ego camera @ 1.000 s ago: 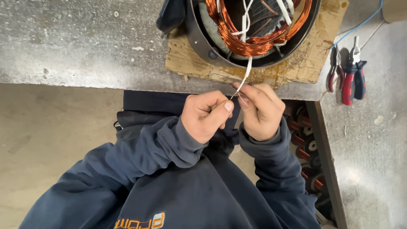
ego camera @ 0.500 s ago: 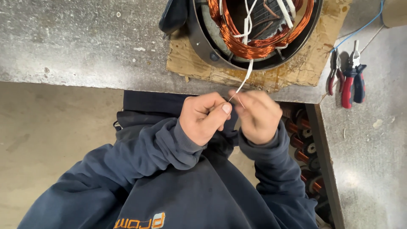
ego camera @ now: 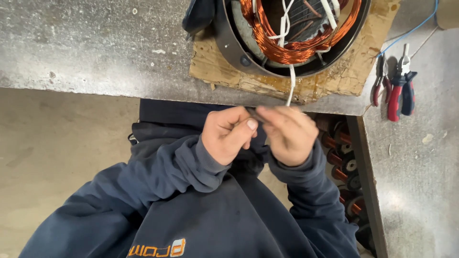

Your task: The person strips the white insulation from the ends of copper wires using a utility knife and pliers. They then twist the exposed copper strands together by hand.

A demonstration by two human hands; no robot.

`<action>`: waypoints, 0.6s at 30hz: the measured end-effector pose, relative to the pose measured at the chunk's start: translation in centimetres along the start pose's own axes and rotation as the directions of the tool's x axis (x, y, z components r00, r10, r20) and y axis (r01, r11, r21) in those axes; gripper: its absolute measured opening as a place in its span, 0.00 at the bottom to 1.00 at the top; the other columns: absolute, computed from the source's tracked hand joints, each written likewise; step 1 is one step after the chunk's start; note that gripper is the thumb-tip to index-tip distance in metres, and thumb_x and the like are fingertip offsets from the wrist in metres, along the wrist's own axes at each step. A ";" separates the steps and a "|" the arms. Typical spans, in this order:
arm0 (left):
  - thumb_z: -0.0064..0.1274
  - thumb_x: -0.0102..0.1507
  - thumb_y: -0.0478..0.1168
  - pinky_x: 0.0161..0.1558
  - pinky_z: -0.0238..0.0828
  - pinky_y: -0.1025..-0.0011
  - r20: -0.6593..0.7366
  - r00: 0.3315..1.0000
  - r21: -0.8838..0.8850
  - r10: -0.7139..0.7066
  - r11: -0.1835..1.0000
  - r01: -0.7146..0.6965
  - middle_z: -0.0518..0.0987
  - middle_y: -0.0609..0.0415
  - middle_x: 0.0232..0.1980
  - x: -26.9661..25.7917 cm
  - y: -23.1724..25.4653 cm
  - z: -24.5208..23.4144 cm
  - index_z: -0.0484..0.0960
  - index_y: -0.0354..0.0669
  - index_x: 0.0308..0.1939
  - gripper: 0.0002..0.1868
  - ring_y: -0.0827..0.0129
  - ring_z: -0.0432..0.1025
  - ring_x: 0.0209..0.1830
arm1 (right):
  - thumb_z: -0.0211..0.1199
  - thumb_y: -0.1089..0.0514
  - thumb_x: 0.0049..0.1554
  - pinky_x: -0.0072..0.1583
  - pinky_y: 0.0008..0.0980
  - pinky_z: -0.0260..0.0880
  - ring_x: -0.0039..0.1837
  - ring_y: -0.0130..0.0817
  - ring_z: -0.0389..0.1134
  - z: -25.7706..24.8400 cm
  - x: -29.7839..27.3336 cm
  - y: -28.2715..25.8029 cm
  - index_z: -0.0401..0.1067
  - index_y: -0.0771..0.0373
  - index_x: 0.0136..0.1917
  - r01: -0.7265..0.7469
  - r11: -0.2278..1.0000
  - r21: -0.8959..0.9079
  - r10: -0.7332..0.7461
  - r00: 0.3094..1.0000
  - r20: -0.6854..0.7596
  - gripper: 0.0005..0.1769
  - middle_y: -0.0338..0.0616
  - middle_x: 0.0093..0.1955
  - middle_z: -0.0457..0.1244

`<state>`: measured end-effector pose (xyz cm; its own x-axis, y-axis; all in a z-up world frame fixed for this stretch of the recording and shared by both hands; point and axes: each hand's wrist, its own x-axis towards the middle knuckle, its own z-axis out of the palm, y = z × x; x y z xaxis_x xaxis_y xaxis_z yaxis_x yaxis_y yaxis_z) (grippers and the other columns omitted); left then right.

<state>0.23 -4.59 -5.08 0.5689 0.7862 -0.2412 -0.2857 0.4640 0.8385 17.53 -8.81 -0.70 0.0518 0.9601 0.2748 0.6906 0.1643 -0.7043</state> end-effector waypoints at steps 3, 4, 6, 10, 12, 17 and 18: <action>0.51 0.70 0.37 0.28 0.65 0.78 0.064 0.998 0.062 0.013 0.998 -0.017 0.77 0.60 0.26 0.0 0.8 -1.3 0.78 0.35 0.31 0.13 0.83 0.69 0.24 | 0.67 0.67 0.60 0.51 0.30 0.71 0.47 0.36 0.71 0.0 -0.7 0.6 0.77 0.67 0.58 -0.024 1.000 -0.006 0.024 0.999 0.046 0.12 0.48 0.47 0.68; 0.51 0.70 0.37 0.28 0.65 0.78 0.061 0.998 0.059 0.014 0.998 -0.017 0.77 0.60 0.26 0.1 1.6 -1.5 0.78 0.35 0.31 0.13 0.83 0.69 0.24 | 0.67 0.67 0.60 0.51 0.30 0.71 0.47 0.36 0.71 -0.1 -0.9 0.9 0.77 0.67 0.58 -0.023 1.000 -0.006 0.023 0.998 0.050 0.12 0.48 0.47 0.68; 0.52 0.69 0.37 0.28 0.65 0.77 0.120 0.990 0.220 0.077 0.970 -0.102 0.76 0.59 0.24 0.3 3.2 -1.9 0.78 0.36 0.32 0.12 0.82 0.68 0.24 | 0.63 0.66 0.62 0.51 0.28 0.70 0.48 0.34 0.71 -0.2 -1.3 1.5 0.76 0.69 0.59 -0.126 0.990 0.056 0.127 0.992 0.003 0.12 0.46 0.48 0.69; 0.53 0.70 0.38 0.29 0.64 0.76 0.153 0.978 0.342 0.140 0.921 -0.185 0.74 0.58 0.24 1.5 5.7 -1.8 0.78 0.36 0.34 0.11 0.80 0.66 0.24 | 0.61 0.64 0.65 0.52 0.26 0.70 0.49 0.32 0.71 -0.7 -1.4 2.3 0.74 0.70 0.61 -0.142 0.978 0.155 0.148 0.989 -0.026 0.12 0.48 0.50 0.69; 0.55 0.69 0.38 0.31 0.65 0.75 0.168 0.970 0.425 0.173 0.875 -0.230 0.74 0.56 0.27 2.1 7.2 -1.4 0.79 0.37 0.37 0.08 0.77 0.68 0.25 | 0.62 0.64 0.64 0.51 0.27 0.68 0.47 0.32 0.70 -1.2 -1.5 2.6 0.75 0.70 0.58 -0.164 0.976 0.145 0.161 0.986 0.029 0.11 0.48 0.48 0.69; 0.58 0.68 0.41 0.44 0.70 0.68 0.266 0.879 0.567 0.396 0.673 -0.475 0.78 0.53 0.41 3.7 8.3 -1.3 0.80 0.40 0.45 0.08 0.64 0.73 0.40 | 0.63 0.65 0.64 0.50 0.26 0.69 0.45 0.31 0.70 -2.5 -0.4 1.3 0.73 0.71 0.56 -0.222 0.970 0.101 0.215 0.973 0.080 0.08 0.47 0.46 0.69; 0.59 0.68 0.42 0.48 0.71 0.65 0.304 0.838 0.599 0.453 0.594 -0.538 0.78 0.52 0.45 3.9 8.3 -1.3 0.80 0.41 0.48 0.09 0.59 0.74 0.45 | 0.62 0.65 0.65 0.51 0.26 0.70 0.45 0.31 0.71 -2.6 -0.1 1.0 0.72 0.71 0.56 -0.226 0.969 0.101 0.216 0.972 0.095 0.07 0.47 0.47 0.70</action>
<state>-0.89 2.88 0.32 0.5817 0.7453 0.3259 -0.0136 -0.3918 0.9200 20.15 -9.32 0.29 0.1312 0.9900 0.0523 0.5847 -0.0347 -0.8105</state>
